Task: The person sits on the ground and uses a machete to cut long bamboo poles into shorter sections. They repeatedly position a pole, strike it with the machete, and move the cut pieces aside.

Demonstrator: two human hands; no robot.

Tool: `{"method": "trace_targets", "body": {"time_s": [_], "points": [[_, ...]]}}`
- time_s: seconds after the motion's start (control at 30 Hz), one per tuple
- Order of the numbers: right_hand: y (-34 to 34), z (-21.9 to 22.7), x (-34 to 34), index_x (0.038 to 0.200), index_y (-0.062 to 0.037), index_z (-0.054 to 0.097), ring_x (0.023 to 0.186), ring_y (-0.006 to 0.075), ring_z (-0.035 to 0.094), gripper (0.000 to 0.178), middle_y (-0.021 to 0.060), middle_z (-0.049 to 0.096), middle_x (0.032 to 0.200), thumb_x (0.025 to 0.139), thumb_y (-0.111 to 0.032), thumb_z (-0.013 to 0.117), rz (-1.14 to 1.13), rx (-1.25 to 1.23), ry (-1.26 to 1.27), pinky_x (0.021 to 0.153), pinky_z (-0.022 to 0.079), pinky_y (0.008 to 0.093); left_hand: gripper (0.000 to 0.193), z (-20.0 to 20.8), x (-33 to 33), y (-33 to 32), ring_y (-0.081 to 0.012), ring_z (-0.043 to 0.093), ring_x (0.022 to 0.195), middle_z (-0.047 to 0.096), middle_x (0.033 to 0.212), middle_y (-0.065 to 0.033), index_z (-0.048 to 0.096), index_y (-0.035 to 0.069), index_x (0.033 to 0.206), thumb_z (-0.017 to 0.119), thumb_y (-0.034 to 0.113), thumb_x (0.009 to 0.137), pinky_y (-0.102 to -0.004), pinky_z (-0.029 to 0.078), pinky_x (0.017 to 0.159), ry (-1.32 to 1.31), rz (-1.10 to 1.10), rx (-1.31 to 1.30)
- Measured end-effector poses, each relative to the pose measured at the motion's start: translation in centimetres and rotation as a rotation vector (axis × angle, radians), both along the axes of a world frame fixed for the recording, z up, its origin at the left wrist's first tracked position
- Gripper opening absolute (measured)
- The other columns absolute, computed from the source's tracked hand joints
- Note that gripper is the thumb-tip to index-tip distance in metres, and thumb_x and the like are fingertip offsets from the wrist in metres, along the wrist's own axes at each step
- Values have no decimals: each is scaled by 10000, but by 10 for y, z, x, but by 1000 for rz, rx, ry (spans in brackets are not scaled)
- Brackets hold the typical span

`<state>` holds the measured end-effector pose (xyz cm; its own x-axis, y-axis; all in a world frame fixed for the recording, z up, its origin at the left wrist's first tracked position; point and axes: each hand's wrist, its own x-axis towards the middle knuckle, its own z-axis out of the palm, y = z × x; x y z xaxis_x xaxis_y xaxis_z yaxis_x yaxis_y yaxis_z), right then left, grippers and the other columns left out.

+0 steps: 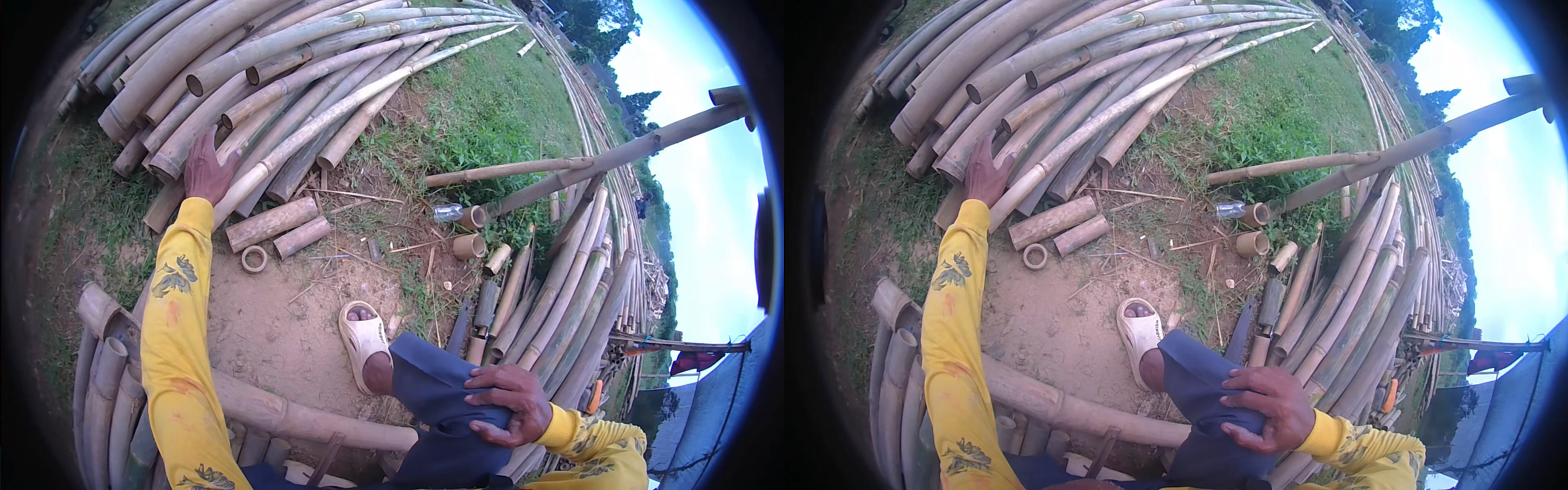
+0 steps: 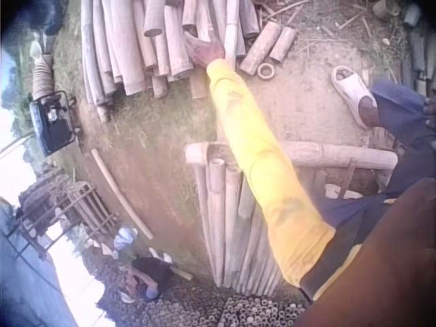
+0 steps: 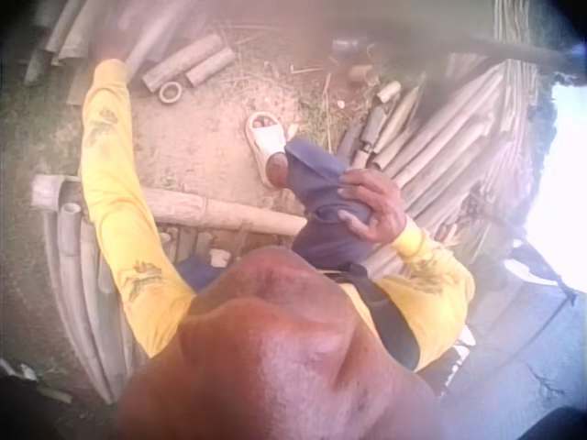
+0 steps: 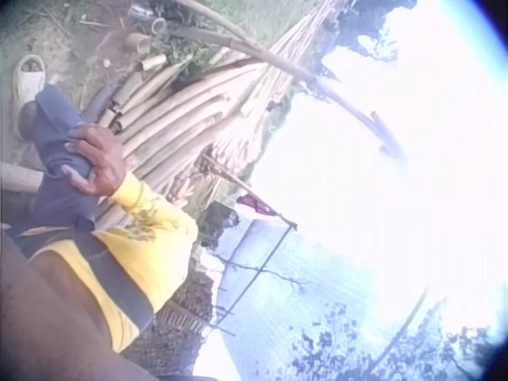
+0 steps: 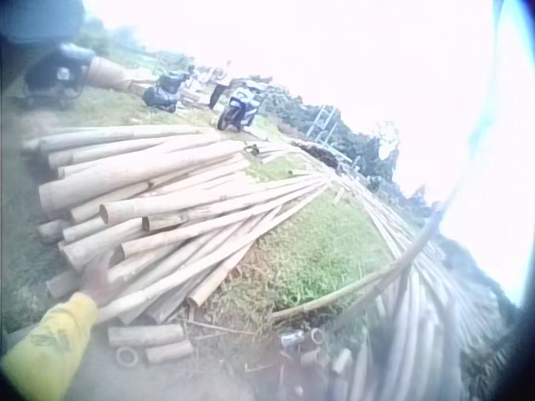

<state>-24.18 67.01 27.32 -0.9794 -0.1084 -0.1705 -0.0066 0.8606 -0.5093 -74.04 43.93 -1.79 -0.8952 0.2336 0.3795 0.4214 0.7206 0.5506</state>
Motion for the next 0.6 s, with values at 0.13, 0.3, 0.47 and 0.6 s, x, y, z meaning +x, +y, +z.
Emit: {"method": "trace_targets", "body": {"time_s": [0.13,0.3,0.47,0.6], "points": [[30,-8,-7,979,-49,751,1060,345,710,326,133,718,1109,733,-245,837,-37,-42,32,860,582,428,760,2,-46,29,-346,426,1425,510,1501,-182,433,21,1489,707,413,899,-491,320,1194,90,71,-164],[61,-18,-14,994,-49,753,1037,333,720,343,130,726,1111,737,-261,837,-84,-103,21,860,582,422,715,42,-65,71,-353,515,1352,598,1412,-183,515,17,1414,746,385,846,-483,393,1139,-232,126,-539],[74,-22,-16,995,-55,753,1033,330,721,349,124,729,1114,729,-263,842,-80,-133,50,843,587,416,694,72,-68,93,-394,664,1149,708,1215,-209,608,8,1339,776,352,760,-466,523,1002,-366,69,-538],[72,-19,-8,992,-39,769,1058,352,722,332,154,739,1107,740,-245,837,-91,-132,56,864,582,424,585,68,-57,111,-387,703,1059,728,1129,-234,718,28,1176,779,338,683,-447,557,957,-380,-61,-583]]}}
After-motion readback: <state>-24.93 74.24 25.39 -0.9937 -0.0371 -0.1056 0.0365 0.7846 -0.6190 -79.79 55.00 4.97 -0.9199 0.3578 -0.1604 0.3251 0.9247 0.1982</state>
